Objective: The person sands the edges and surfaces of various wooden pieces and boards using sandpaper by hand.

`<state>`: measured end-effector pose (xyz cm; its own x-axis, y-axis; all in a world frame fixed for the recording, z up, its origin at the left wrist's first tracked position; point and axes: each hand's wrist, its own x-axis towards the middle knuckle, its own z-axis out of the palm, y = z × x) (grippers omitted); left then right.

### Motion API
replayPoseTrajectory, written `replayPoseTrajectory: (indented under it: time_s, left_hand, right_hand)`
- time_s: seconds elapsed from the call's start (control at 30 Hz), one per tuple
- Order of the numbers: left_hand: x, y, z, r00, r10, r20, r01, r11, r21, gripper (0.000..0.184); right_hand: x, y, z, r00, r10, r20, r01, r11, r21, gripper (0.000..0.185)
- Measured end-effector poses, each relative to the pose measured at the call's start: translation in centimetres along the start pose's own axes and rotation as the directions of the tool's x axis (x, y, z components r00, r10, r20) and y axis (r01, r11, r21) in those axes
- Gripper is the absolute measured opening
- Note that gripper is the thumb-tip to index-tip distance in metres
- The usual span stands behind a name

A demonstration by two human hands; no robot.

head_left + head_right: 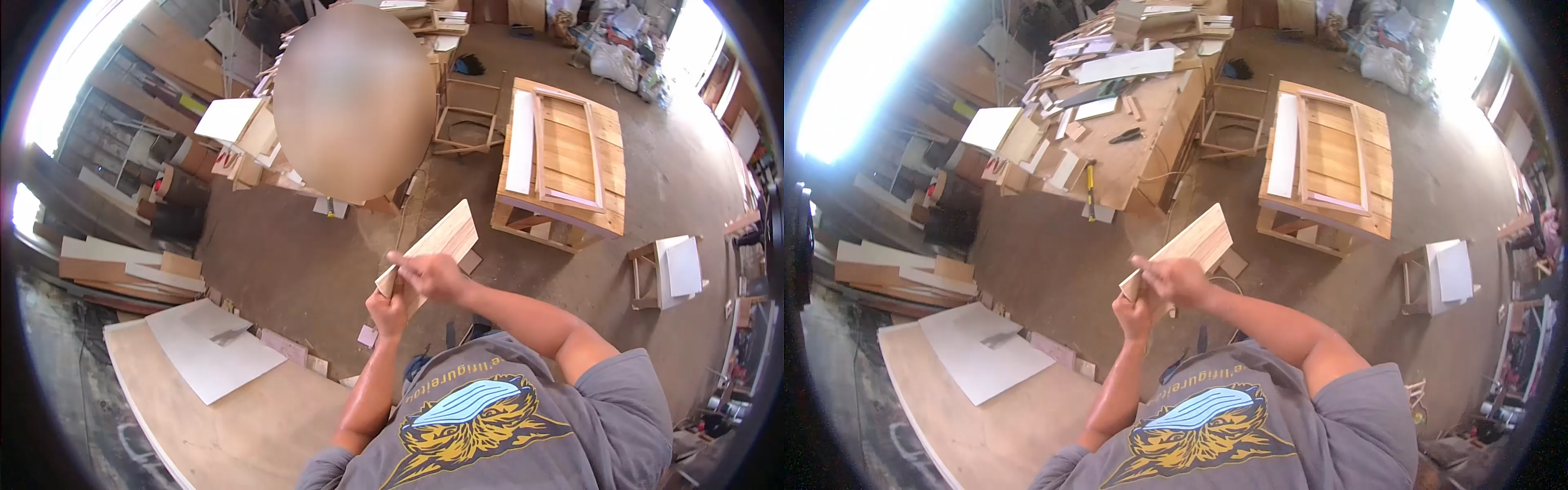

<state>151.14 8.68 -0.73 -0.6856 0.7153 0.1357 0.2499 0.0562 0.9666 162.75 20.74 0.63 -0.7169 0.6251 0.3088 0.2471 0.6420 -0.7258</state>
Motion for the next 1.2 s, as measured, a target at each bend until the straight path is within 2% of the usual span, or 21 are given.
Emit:
replayPoseTrajectory:
  time_s: [0.03,0.07,0.17,0.2,0.27,0.33,0.37,0.43,0.47,0.57,0.6,0.7,0.8,0.9,0.93,0.97,1.03,1.13,1.2]
  left_hand:
    - [-0.1,-0.1,-0.3,1.000,0.007,-0.015,-0.007,1.000,0.010,0.024]
    - [-0.3,-0.3,-0.8,0.999,0.014,-0.030,-0.014,1.000,0.019,0.024]
    - [-1.1,-1.0,-2.5,0.995,-0.002,-0.095,0.009,0.998,0.067,0.023]
    - [-1.2,-1.3,-2.9,0.993,-0.007,-0.117,0.017,0.997,0.080,0.023]
    - [-0.9,-1.3,-3.9,0.990,0.024,-0.136,-0.010,0.995,0.104,0.022]
    - [-0.7,-2.0,-6.0,0.998,0.015,-0.057,-0.008,0.993,0.120,0.023]
    - [-0.6,-2.4,-6.9,1.000,0.010,-0.017,-0.007,0.992,0.127,0.024]
    - [-0.4,-2.8,-8.0,0.997,0.041,-0.072,-0.036,0.996,0.076,0.023]
    - [-0.4,-2.8,-8.8,0.995,0.034,-0.088,-0.030,0.998,0.051,0.022]
    - [-0.7,-2.6,-11.7,0.995,0.019,-0.097,-0.013,0.998,0.062,0.023]
    - [-0.8,-2.7,-12.6,0.994,0.029,-0.102,-0.024,0.999,0.047,0.023]
    - [-0.8,-3.5,-15.8,0.995,0.056,-0.078,-0.053,0.998,0.038,0.022]
    - [-0.4,-4.5,-18.6,0.994,0.075,-0.082,-0.072,0.997,0.038,0.020]
    - [-0.2,-5.7,-21.1,0.993,0.094,-0.067,-0.089,0.993,0.071,0.019]
    - [0.0,-6.0,-21.8,0.993,0.104,-0.053,-0.099,0.991,0.089,0.019]
    - [0.1,-6.1,-22.5,0.994,0.106,-0.034,-0.103,0.990,0.092,0.019]
    - [0.3,-5.7,-24.1,0.994,0.109,0.001,-0.108,0.989,0.105,0.019]
    - [0.5,-7.0,-25.6,0.995,0.090,-0.034,-0.087,0.993,0.078,0.020]
    - [0.7,-7.1,-26.6,0.998,0.067,-0.021,-0.064,0.993,0.103,0.022]
  right_hand:
    - [0.0,-1.1,0.3,0.991,-0.130,-0.042,0.134,0.985,0.113,0.040]
    - [0.3,-1.7,0.0,0.988,-0.154,-0.008,0.154,0.980,0.127,0.039]
    - [1.8,-0.6,-0.1,0.992,0.104,0.065,-0.105,0.994,0.011,0.038]
    - [2.3,-0.1,0.5,0.980,0.195,0.043,-0.194,0.981,-0.013,0.037]
    - [1.8,-0.9,2.6,0.996,0.048,0.076,-0.053,0.996,0.065,0.037]
    - [1.2,-3.6,4.0,0.989,-0.067,0.133,0.044,0.984,0.170,0.038]
    - [1.4,-4.4,4.1,0.989,-0.062,0.134,0.039,0.986,0.164,0.038]
    - [1.9,-5.6,4.4,0.989,-0.052,0.136,0.031,0.989,0.148,0.039]
    - [2.2,-4.9,5.3,0.998,0.003,0.067,-0.011,0.994,0.111,0.038]
    - [2.9,-6.4,7.0,0.973,0.167,0.161,-0.158,0.985,-0.062,0.038]
    - [2.8,-7.8,7.8,0.970,0.111,0.215,-0.099,0.993,-0.063,0.038]
    - [2.3,-11.6,10.6,0.977,-0.123,0.172,0.105,0.988,0.111,0.038]
    - [3.2,-10.7,14.0,0.999,0.031,0.017,-0.031,0.999,0.021,0.038]
    - [3.8,-12.0,15.3,0.988,0.152,0.040,-0.151,0.988,-0.013,0.040]
    - [3.9,-13.5,15.9,0.967,0.197,0.162,-0.186,0.979,-0.085,0.041]
    - [3.1,-14.2,17.3,0.996,0.030,0.086,-0.035,0.997,0.065,0.039]
    - [2.9,-15.8,18.8,0.995,-0.086,0.059,0.076,0.986,0.150,0.037]
    - [3.5,-14.4,20.6,0.996,0.085,-0.005,-0.085,0.996,0.012,0.039]
    - [3.6,-15.5,20.2,0.980,0.192,0.048,-0.190,0.981,-0.048,0.039]
